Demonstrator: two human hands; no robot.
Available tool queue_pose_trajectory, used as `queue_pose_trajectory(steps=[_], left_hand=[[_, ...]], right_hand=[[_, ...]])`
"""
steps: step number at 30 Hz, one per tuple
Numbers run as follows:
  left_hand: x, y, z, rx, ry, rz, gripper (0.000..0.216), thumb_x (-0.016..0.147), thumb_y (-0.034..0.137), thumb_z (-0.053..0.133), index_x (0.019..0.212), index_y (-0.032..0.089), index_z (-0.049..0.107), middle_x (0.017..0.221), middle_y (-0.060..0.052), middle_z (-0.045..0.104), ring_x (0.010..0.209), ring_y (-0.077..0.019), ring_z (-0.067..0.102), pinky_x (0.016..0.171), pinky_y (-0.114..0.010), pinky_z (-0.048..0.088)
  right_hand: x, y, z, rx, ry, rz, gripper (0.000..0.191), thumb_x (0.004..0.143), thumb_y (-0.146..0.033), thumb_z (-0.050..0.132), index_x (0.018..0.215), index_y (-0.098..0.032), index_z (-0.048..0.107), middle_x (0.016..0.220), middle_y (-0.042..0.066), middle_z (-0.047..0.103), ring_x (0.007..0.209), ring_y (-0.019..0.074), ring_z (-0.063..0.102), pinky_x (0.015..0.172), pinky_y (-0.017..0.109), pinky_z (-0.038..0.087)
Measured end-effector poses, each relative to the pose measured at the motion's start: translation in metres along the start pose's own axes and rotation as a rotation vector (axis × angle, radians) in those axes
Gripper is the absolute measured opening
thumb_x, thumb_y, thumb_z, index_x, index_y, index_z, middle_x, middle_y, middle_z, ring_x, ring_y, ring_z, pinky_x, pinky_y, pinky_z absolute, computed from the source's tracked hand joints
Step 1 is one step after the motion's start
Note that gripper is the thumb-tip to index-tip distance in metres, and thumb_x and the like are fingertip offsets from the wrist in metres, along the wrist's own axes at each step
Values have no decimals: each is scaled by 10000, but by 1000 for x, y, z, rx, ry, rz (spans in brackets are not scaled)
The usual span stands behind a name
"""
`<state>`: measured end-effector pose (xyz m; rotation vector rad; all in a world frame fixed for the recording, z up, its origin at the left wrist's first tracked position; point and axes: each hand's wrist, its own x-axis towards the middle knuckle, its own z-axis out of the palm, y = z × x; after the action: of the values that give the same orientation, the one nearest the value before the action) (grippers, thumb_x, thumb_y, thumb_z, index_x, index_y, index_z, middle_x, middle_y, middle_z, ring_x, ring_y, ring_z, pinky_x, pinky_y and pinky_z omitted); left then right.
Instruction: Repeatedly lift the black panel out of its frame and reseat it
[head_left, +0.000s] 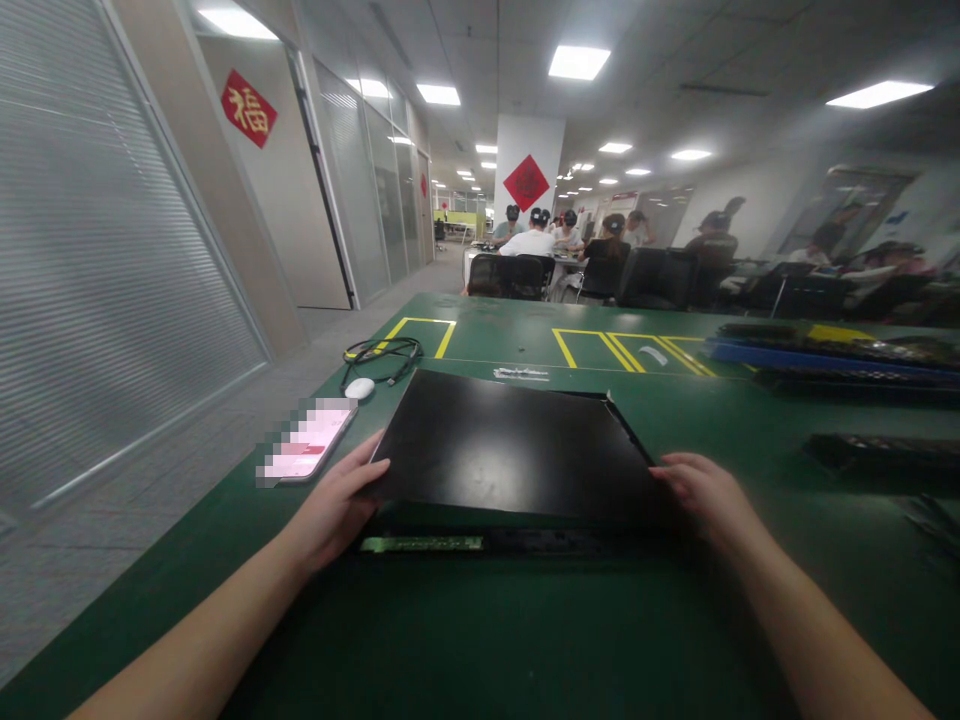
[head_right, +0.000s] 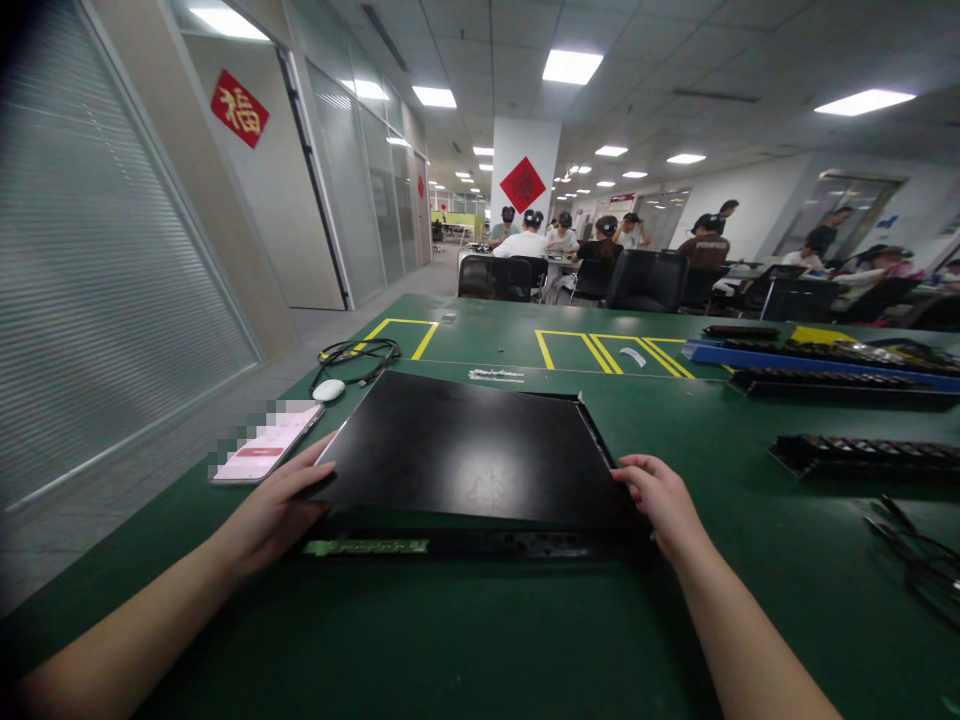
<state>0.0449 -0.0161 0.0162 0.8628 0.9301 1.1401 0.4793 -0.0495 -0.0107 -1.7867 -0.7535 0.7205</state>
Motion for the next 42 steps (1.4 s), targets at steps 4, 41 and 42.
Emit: queue_pose_trajectory(steps=[4, 41, 42], left_hand=[[0, 0, -1, 2, -13, -5, 681, 744, 155, 748, 1403, 213, 589, 1209, -87, 743, 1044, -292, 716, 869, -359, 582], [4, -3, -10, 63, -69, -72, 725, 799, 199, 749, 1475, 223, 489, 1344, -86, 679, 1208, -297, 642, 953, -345, 542], [4, -3, -9, 63, -67, -73, 733, 793, 201, 756, 1475, 220, 488, 1334, -90, 685, 1197, -299, 649, 951, -349, 543]], right_hand=[[-1, 0, 0, -104, -4, -34, 328, 603, -351, 693, 888, -188, 679, 665, 10, 630, 587, 149, 516, 538, 277, 384], [-3, 3, 1, -554, -57, -253, 249, 725, -333, 570, 891, -236, 727, 952, 47, 777, 910, 232, 699, 787, 324, 468], [-3, 3, 0, -561, -58, -254, 250, 727, -330, 568, 893, -236, 730, 956, 47, 777, 914, 233, 699, 789, 324, 470]])
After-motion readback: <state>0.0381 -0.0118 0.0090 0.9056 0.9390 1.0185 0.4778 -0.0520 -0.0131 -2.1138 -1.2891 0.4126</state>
